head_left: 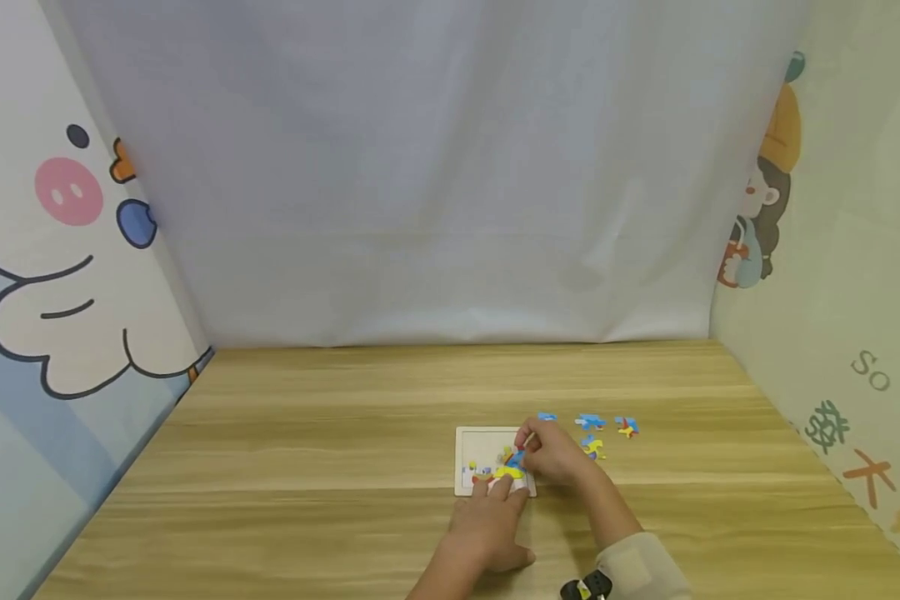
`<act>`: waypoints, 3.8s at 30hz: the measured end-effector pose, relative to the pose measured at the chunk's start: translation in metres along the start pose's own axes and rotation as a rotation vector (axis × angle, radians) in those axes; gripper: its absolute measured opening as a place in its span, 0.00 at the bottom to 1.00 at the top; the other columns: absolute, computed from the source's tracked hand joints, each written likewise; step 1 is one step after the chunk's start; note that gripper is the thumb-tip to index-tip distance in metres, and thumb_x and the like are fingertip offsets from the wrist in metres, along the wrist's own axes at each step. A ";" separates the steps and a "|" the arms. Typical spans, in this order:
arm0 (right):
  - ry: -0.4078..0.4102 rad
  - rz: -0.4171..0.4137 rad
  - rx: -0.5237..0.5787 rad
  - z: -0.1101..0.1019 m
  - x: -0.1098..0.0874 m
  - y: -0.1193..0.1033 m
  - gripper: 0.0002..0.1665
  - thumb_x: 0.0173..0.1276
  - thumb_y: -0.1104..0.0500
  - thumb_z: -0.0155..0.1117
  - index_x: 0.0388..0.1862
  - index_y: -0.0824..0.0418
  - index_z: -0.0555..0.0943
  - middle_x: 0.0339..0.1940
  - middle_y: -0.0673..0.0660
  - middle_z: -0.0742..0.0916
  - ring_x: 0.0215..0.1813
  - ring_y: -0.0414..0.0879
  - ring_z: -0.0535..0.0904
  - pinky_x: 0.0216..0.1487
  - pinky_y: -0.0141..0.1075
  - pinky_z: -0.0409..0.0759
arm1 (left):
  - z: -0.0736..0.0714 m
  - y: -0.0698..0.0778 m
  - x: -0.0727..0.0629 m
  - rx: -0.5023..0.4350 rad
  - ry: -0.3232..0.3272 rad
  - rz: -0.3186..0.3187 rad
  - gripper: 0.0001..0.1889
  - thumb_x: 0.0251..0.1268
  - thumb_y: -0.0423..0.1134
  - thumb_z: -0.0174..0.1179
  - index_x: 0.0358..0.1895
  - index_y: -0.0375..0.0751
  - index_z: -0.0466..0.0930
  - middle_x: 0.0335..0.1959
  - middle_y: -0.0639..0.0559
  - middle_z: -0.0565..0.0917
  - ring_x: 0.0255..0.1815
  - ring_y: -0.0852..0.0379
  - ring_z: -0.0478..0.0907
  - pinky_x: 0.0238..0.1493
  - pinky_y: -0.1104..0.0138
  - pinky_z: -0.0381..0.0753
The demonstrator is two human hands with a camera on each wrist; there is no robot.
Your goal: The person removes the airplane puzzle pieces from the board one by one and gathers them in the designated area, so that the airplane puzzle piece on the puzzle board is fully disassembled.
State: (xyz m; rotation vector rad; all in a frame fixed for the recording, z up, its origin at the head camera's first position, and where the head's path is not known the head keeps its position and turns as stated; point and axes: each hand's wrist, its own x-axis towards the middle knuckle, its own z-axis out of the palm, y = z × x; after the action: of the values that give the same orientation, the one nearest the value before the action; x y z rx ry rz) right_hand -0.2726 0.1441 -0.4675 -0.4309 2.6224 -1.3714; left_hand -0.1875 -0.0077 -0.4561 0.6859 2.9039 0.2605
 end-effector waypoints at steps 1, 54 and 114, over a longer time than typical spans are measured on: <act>0.000 -0.008 -0.005 0.000 0.000 0.000 0.14 0.46 0.76 0.57 0.32 0.65 0.73 0.21 0.55 0.77 0.24 0.43 0.70 0.24 0.32 0.69 | 0.000 0.000 0.000 0.003 0.003 0.001 0.37 0.44 0.57 0.69 0.61 0.50 0.71 0.64 0.49 0.67 0.63 0.44 0.62 0.46 0.47 0.73; 0.207 0.056 0.186 -0.034 -0.040 0.010 0.12 0.61 0.70 0.55 0.44 0.68 0.77 0.34 0.58 0.79 0.35 0.48 0.72 0.35 0.36 0.73 | 0.000 0.004 0.003 0.029 -0.015 -0.028 0.42 0.45 0.57 0.69 0.65 0.45 0.67 0.66 0.47 0.66 0.64 0.41 0.61 0.51 0.45 0.70; 0.338 0.292 0.062 -0.103 -0.066 0.075 0.19 0.61 0.69 0.53 0.50 0.80 0.72 0.29 0.58 0.80 0.30 0.45 0.73 0.29 0.33 0.73 | -0.003 0.007 -0.002 -0.014 -0.012 -0.025 0.41 0.49 0.54 0.68 0.66 0.43 0.66 0.67 0.46 0.64 0.65 0.41 0.59 0.56 0.47 0.67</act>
State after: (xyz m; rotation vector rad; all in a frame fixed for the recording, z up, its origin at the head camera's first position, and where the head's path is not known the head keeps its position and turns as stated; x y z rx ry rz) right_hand -0.2513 0.2857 -0.4707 0.2057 2.7424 -1.5289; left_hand -0.1830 -0.0032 -0.4514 0.6462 2.8940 0.2723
